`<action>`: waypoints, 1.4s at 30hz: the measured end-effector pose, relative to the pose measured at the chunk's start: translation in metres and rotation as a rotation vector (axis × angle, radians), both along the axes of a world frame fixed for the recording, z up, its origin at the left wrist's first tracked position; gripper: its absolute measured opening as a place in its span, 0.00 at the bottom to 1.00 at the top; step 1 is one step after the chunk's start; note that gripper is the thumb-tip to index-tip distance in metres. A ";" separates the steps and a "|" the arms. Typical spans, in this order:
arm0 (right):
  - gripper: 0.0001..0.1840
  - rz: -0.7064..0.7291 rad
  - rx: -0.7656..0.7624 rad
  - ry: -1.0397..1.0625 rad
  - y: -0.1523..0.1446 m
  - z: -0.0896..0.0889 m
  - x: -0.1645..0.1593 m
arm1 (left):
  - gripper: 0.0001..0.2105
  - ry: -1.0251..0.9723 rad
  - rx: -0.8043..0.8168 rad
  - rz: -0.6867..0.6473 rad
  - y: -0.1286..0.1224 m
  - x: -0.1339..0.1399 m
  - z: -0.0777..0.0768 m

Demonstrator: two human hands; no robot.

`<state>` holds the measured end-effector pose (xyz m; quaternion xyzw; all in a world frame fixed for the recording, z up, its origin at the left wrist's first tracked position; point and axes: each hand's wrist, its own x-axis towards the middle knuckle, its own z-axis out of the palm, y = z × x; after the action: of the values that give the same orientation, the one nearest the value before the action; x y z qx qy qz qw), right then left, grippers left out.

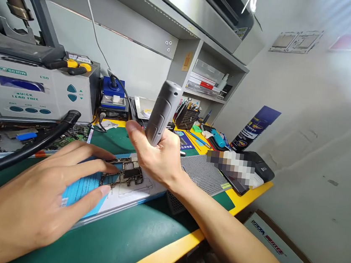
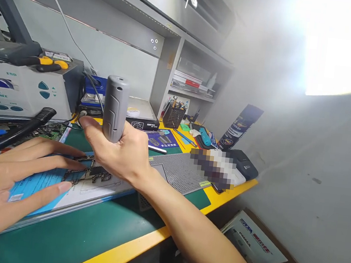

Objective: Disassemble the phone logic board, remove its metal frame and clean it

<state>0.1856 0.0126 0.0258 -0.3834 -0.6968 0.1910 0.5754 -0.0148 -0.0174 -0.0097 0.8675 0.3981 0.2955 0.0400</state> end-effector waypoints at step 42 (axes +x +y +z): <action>0.28 -0.026 0.075 0.037 0.004 0.000 -0.011 | 0.10 0.026 -0.048 -0.056 -0.004 0.001 0.012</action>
<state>0.1748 0.0163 0.0254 -0.3669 -0.6877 0.1646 0.6045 -0.0136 -0.0217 0.0022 0.8808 0.3813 0.2735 0.0641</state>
